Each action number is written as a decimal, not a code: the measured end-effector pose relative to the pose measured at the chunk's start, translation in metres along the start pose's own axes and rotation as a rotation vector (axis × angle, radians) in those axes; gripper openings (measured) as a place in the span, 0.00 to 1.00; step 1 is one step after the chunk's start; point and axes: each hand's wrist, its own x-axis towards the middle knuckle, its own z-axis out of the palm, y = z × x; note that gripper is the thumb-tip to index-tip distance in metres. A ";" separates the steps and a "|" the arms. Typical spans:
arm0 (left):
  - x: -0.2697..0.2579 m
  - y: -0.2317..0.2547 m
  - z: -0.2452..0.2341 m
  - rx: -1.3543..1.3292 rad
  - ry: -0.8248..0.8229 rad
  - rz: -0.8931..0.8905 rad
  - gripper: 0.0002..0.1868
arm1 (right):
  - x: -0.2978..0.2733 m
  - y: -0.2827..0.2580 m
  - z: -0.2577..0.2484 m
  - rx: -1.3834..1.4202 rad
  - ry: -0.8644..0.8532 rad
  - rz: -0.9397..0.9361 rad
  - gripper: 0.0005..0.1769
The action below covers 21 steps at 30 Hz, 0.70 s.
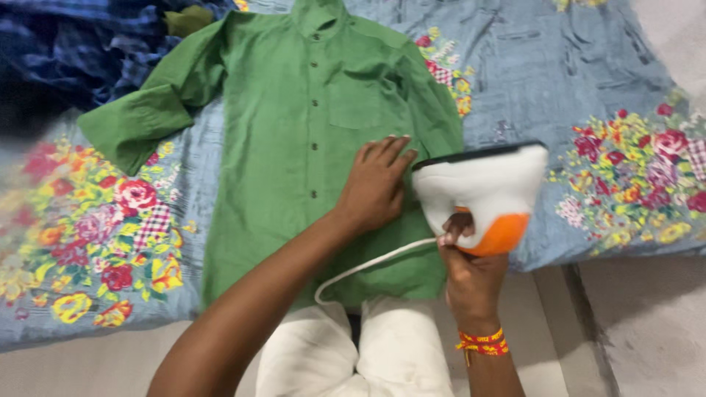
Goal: The person buttons a green shirt laid on a floral bedsheet, then uses an electric iron to press the front and back of the shirt. The person flips the shirt over to iron the other side and continues smoothing the fabric.
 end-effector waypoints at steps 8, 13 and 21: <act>0.037 0.059 0.050 -0.083 0.021 0.019 0.30 | 0.001 0.005 -0.060 -0.068 0.241 -0.098 0.27; 0.044 0.071 0.067 -0.038 -0.022 -0.043 0.32 | 0.026 0.007 -0.075 -0.044 0.296 -0.028 0.29; 0.032 0.053 0.083 -0.004 0.015 -0.073 0.23 | 0.029 0.033 -0.089 -0.067 0.282 -0.065 0.25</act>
